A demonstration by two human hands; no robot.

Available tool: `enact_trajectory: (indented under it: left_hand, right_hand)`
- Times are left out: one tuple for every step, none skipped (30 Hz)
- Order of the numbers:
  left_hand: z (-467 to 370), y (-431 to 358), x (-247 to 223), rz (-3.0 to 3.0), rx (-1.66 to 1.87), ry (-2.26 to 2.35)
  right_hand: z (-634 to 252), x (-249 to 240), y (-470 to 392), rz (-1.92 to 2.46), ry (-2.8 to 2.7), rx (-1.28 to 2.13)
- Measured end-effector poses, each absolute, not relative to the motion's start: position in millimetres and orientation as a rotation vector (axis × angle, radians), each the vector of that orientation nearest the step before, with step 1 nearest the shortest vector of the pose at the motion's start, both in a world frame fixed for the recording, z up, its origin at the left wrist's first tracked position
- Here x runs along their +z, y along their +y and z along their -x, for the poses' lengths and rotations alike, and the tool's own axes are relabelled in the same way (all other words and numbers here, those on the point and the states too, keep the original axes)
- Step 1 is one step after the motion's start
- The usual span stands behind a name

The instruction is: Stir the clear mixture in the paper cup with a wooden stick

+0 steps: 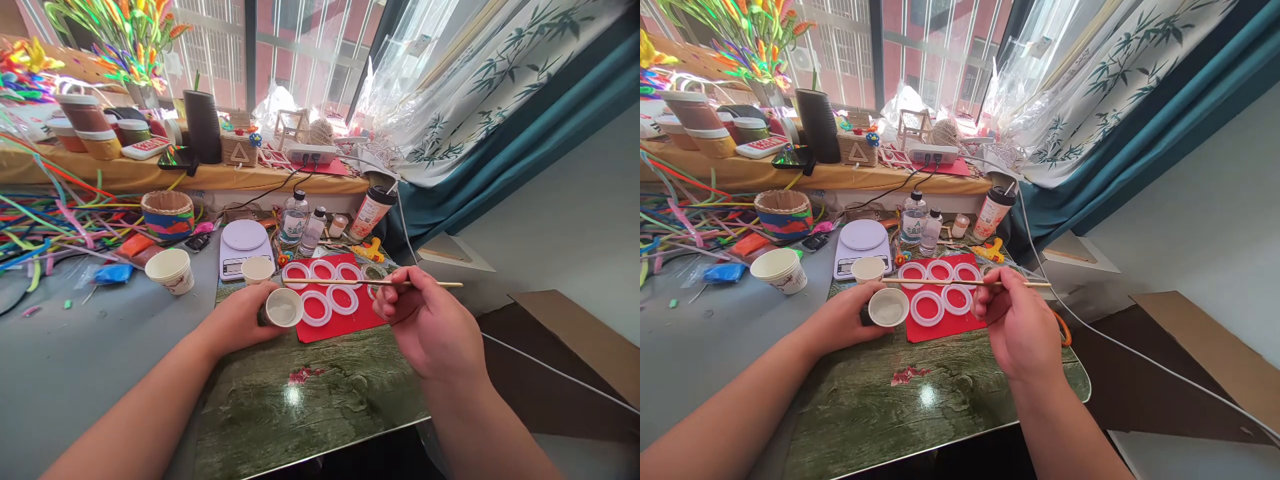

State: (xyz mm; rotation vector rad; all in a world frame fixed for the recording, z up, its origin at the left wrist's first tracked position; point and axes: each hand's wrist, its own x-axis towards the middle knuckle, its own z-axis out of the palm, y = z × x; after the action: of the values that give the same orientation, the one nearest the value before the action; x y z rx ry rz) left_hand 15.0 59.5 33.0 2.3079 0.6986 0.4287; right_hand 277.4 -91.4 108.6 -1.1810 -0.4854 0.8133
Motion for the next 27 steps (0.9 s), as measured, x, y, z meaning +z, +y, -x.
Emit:
enact_trajectory:
  left_hand:
    - [-15.2,59.4,33.1,-2.307,0.429,0.698]
    - [-15.3,59.3,33.1,-2.305,0.430,0.697]
    - [-15.4,59.2,32.9,-2.305,0.429,0.696]
    - [-15.5,59.1,32.7,-2.305,0.427,0.696]
    - [-15.5,59.0,32.4,-2.305,0.425,0.696]
    - [-15.4,58.9,32.2,-2.304,0.424,0.695]
    - [-15.2,58.9,32.0,-2.302,0.424,0.694]
    - [-15.0,58.9,31.9,-2.299,0.422,0.693]
    - [-14.7,59.0,31.8,-2.296,0.421,0.694]
    - [-14.5,59.1,31.9,-2.293,0.421,0.695]
    - [-14.3,59.3,31.9,-2.292,0.421,0.696]
    - [-14.2,59.5,31.9,-2.293,0.422,0.695]
    - [-14.2,59.6,31.8,-2.297,0.424,0.693]
    - [-14.3,59.7,31.6,-2.302,0.426,0.689]
    - [-14.5,59.6,31.3,-2.310,0.427,0.683]
    - [-14.7,59.5,30.9,-2.317,0.430,0.679]
    - [-15.0,59.3,30.4,-2.324,0.435,0.676]
    - [-15.3,59.0,29.9,-2.329,0.439,0.673]
    - [-15.5,58.8,29.5,-2.333,0.442,0.670]
    - [-15.5,58.6,29.1,-2.336,0.443,0.668]
    - [-15.6,58.5,28.9,-2.339,0.441,0.665]
    - [-15.5,58.4,28.7,-2.342,0.438,0.662]
    - [-15.4,58.4,28.7,-2.344,0.434,0.659]
    - [-15.4,58.4,28.9,-2.345,0.429,0.659]
    - [-15.4,58.4,29.1,-2.344,0.423,0.656]
    - [-15.5,58.3,29.4,-2.342,0.415,0.653]
    - [-15.7,58.2,29.8,-2.340,0.407,0.649]
  right_hand:
    - [-277.4,110.4,-91.6,1.184,-0.492,0.803]
    - [-277.4,112.0,-91.8,1.187,-0.502,0.792]
    - [-277.5,113.4,-91.9,1.191,-0.514,0.784]
    - [-277.6,114.7,-91.9,1.194,-0.528,0.776]
    - [-277.8,116.0,-91.8,1.196,-0.544,0.769]
    - [-278.2,117.1,-91.6,1.197,-0.557,0.763]
    - [-278.7,118.1,-91.4,1.197,-0.563,0.758]
    - [-279.2,118.8,-91.2,1.200,-0.565,0.752]
    - [-279.7,119.1,-91.1,1.208,-0.569,0.745]
    - [-279.9,118.9,-91.2,1.223,-0.580,0.737]
    - [-279.6,117.9,-91.4,1.243,-0.596,0.731]
    - [-278.5,116.3,-91.9,1.265,-0.616,0.726]
    - [-276.5,114.0,-92.7,1.288,-0.636,0.725]
    - [-273.5,111.2,-93.6,1.315,-0.665,0.733]
    - [-269.6,108.1,-94.5,1.345,-0.715,0.750]
    - [-265.1,105.0,-95.4,1.373,-0.772,0.775]
    - [-260.3,102.2,-96.1,1.408,-0.875,0.807]
    - [-255.9,99.8,-96.5,1.427,-0.974,0.836]
    - [-252.2,98.1,-96.6,1.437,-1.056,0.866]
    - [-249.5,96.9,-96.3,1.452,-1.129,0.881]
    - [-247.8,96.3,-95.8,1.467,-1.170,0.874]
    - [-247.1,96.2,-95.1,1.486,-1.196,0.852]
    - [-247.0,96.4,-94.2,1.502,-1.219,0.830]
    - [-247.3,96.9,-93.3,1.508,-1.241,0.820]
    - [-247.6,97.5,-92.5,1.504,-1.258,0.823]
    - [-247.7,98.2,-91.8,1.501,-1.275,0.833]
    - [-247.7,98.8,-91.2,1.499,-1.285,0.837]
